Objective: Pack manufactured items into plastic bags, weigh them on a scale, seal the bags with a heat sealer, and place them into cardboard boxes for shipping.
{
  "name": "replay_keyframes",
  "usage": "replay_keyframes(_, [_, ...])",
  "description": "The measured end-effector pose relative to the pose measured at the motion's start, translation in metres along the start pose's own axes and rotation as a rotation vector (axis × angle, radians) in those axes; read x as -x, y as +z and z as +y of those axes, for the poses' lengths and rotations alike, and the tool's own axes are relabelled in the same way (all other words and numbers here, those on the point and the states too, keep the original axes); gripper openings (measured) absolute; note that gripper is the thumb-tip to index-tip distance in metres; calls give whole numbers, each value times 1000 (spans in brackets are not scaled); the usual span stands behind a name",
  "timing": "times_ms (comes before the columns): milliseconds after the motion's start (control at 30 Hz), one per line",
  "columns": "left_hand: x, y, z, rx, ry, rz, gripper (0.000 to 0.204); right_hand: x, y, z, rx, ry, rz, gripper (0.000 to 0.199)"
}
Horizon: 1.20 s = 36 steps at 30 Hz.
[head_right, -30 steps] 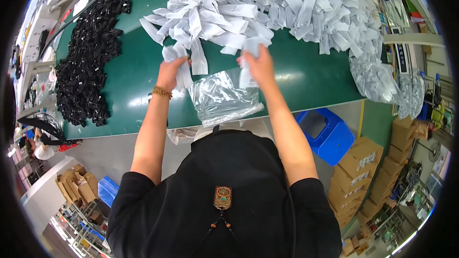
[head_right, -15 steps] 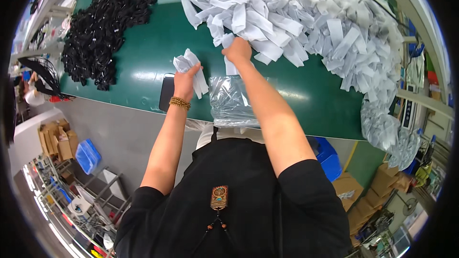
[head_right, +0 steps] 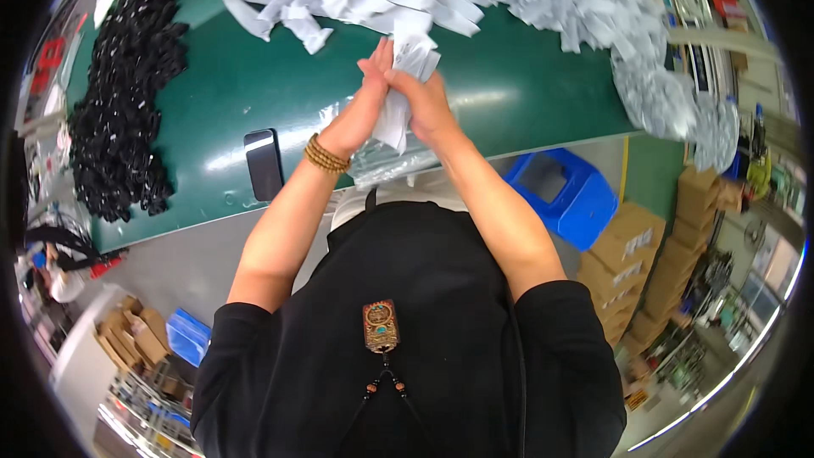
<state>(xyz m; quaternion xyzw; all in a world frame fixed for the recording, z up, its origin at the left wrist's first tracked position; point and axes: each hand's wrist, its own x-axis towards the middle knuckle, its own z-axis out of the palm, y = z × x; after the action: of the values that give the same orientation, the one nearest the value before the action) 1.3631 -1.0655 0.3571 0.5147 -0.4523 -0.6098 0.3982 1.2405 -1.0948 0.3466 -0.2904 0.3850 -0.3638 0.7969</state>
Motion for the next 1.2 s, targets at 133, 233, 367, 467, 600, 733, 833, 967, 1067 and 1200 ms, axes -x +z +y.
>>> replay_keyframes(133, [15, 5, 14, -134, 31, 19, 79, 23, -39, -21, -47, -94, 158, 37])
replay_keyframes(233, [72, 20, -7, -784, 159, 147, 68, 86, -86, -53, 440, -225, -18, 59])
replay_keyframes(367, [118, 22, -70, -1133, 160, 155, 49, 138, -74, -32, 1107, -175, -326, 80])
replay_keyframes(467, [103, 22, -88, -732, 177, 415, 29, 98, -54, 27, 1228, -285, -537, 79])
replay_keyframes(600, [102, 1, -71, -314, -179, 642, 32, 29, -29, 37, 1232, -22, -443, 71])
replay_keyframes(733, [114, 33, -57, -416, 89, 435, 31, -5, -25, 72, 1371, 26, -575, 46])
replay_keyframes(833, [124, 41, -52, -654, 272, 420, 34, -2, -27, 70, 1131, -43, -561, 34])
replay_keyframes(967, [145, 42, -63, -702, 163, 473, 36, -21, -37, 80, 3, 522, -374, 17])
replay_keyframes(1067, [132, 33, -63, -634, 231, 500, 39, -38, -40, 99, -414, 589, -254, 21])
replay_keyframes(1200, [114, 54, -45, -431, 396, 518, 43, -32, 5, 94, 1249, -830, 163, 33])
